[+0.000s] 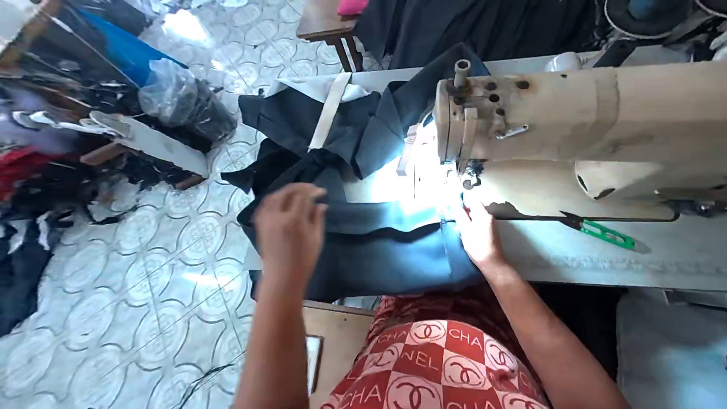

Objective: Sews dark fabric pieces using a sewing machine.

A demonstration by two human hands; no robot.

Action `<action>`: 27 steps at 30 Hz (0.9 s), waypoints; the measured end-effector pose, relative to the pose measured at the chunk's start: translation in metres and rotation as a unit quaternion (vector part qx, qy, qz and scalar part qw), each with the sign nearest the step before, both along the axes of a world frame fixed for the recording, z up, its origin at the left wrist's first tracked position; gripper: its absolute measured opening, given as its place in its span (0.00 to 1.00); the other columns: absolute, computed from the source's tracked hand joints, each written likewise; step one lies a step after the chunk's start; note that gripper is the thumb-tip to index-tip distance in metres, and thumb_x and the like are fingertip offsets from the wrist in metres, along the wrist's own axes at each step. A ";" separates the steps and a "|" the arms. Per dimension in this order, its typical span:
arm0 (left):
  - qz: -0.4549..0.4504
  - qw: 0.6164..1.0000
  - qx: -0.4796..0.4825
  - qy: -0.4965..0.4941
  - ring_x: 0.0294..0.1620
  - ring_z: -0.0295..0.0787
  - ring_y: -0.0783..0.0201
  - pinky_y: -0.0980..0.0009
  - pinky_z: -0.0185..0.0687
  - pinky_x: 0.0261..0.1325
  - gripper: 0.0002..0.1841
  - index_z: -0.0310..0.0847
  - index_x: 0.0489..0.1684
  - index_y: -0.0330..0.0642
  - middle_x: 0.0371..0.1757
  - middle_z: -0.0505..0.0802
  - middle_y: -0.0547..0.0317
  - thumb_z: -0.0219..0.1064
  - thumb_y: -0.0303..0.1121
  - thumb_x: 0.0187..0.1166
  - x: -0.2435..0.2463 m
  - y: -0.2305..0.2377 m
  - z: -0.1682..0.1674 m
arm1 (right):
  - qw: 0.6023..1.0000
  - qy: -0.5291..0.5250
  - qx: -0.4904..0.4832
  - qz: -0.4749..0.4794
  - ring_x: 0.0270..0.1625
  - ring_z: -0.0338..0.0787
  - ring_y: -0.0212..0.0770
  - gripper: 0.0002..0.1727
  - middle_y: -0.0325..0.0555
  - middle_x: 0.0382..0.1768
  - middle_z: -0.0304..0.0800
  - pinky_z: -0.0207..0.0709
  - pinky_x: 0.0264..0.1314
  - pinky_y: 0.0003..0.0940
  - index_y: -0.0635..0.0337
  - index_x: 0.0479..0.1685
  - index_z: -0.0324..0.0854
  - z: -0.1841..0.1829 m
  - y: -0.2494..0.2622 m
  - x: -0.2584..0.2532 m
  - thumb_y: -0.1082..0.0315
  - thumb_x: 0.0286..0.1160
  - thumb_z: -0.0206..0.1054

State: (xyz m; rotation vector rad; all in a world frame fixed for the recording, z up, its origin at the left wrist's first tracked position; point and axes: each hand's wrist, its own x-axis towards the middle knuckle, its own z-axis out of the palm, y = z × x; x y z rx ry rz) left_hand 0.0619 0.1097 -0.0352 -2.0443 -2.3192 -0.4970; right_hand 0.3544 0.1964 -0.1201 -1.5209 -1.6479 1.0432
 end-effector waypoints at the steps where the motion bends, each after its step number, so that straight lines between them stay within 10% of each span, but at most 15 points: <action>1: -0.053 0.997 0.034 -0.044 0.74 0.82 0.41 0.41 0.76 0.75 0.15 0.87 0.62 0.37 0.68 0.88 0.41 0.63 0.35 0.86 0.027 0.002 -0.018 | 1.000 -0.016 -0.004 0.003 0.50 0.92 0.52 0.16 0.63 0.49 0.90 0.84 0.60 0.50 0.74 0.59 0.82 0.002 0.000 -0.003 0.67 0.87 0.61; 4: -0.187 0.965 0.077 -0.167 0.59 0.91 0.57 0.59 0.88 0.63 0.11 0.94 0.50 0.44 0.53 0.95 0.54 0.65 0.34 0.84 0.100 0.016 -0.068 | 0.998 -0.043 0.052 -0.004 0.54 0.91 0.51 0.18 0.63 0.52 0.90 0.84 0.61 0.47 0.73 0.60 0.83 0.005 -0.013 0.003 0.64 0.84 0.65; 9: -0.235 0.958 0.099 -0.129 0.60 0.91 0.55 0.55 0.86 0.66 0.12 0.93 0.53 0.44 0.54 0.95 0.54 0.62 0.31 0.87 0.122 0.032 -0.096 | 0.970 -0.187 0.151 -0.027 0.64 0.87 0.59 0.57 0.67 0.69 0.81 0.84 0.61 0.53 0.68 0.81 0.70 0.013 -0.056 0.022 0.36 0.54 0.82; 16: -0.319 0.931 0.138 -0.110 0.61 0.91 0.59 0.58 0.82 0.68 0.13 0.95 0.48 0.48 0.52 0.97 0.59 0.62 0.25 0.84 0.122 0.031 -0.111 | 0.949 -0.209 0.232 -0.036 0.48 0.95 0.48 0.16 0.52 0.44 0.95 0.88 0.52 0.39 0.65 0.51 0.90 -0.012 -0.067 0.031 0.62 0.75 0.71; 20: -0.340 0.935 0.088 -0.053 0.61 0.91 0.57 0.57 0.84 0.63 0.19 0.92 0.62 0.54 0.58 0.96 0.59 0.58 0.23 0.85 0.127 0.036 -0.106 | 0.978 -0.096 0.173 -0.061 0.42 0.94 0.35 0.13 0.49 0.41 0.95 0.88 0.49 0.29 0.63 0.50 0.91 -0.011 -0.059 0.040 0.64 0.82 0.65; 27: -0.324 0.944 -0.008 0.069 0.55 0.88 0.46 0.53 0.81 0.41 0.27 0.83 0.74 0.66 0.61 0.90 0.50 0.59 0.22 0.82 0.148 0.041 -0.089 | 0.983 -0.083 0.157 -0.041 0.42 0.93 0.40 0.17 0.52 0.37 0.94 0.86 0.50 0.33 0.65 0.47 0.92 0.001 -0.055 0.044 0.66 0.88 0.57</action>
